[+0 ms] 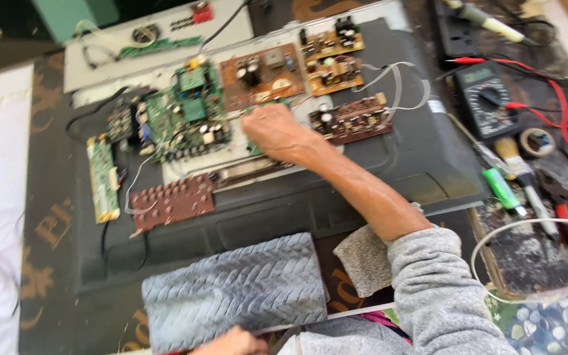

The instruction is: Connecting internal wire harnesses and ribbon cables to circuit boards inside a disassembled television.

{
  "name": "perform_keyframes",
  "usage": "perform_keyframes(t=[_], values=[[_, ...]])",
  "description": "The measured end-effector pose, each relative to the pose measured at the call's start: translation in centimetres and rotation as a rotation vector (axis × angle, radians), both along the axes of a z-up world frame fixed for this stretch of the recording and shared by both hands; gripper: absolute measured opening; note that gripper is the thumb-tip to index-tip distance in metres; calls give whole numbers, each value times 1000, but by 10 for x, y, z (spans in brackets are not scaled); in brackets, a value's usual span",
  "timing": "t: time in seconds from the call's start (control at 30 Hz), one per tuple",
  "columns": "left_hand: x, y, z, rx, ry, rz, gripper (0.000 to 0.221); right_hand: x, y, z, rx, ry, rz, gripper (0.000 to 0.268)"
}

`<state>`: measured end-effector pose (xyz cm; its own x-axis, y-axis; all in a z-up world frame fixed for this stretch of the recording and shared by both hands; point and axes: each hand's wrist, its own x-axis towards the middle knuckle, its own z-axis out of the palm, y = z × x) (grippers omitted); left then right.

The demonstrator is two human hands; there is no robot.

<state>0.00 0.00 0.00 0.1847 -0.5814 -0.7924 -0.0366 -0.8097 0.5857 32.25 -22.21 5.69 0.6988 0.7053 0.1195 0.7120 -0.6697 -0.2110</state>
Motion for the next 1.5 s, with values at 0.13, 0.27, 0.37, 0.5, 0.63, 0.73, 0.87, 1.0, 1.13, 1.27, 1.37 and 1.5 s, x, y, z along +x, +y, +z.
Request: perform_keyframes(t=[0.13, 0.27, 0.37, 0.5, 0.63, 0.73, 0.87, 1.0, 1.13, 1.27, 1.37, 1.5], values=[[34, -39, 131, -229, -15, 184, 59, 4, -11, 10, 56, 123, 44, 32], [66, -28, 129, -503, -481, 74, 17, 3, -15, 17, 87, 222, 48, 23], [124, -28, 152, -504, -925, 295, 13, 3, -13, 25, 94, 215, 34, 24], [202, -38, 155, -435, -1229, 582, 9, -1, -15, 22, 128, 176, 51, 28], [246, -49, 165, -567, -1312, 697, 11, -2, -12, 23, 65, 189, 28, 22], [256, -48, 173, -617, -1400, 753, 9, -3, -8, 25, 2, 148, -8, 14], [260, -39, 169, -650, -1316, 844, 13, -5, -9, 20, -32, 72, -1, 20], [268, -27, 159, -637, -1346, 860, 13, -6, -7, 25, -33, 83, -10, 16], [280, -24, 142, -503, -1352, 824, 8, -8, -7, 24, -62, 30, 5, 15], [287, -24, 128, -269, -1220, 734, 8, -15, -2, 44, -69, 59, -27, 9], [286, -32, 125, -132, -1030, 668, 13, -16, 0, 50, -70, 152, -76, 3], [281, -43, 141, 8, -951, 492, 18, -17, 2, 54, -94, 132, -74, 1]])
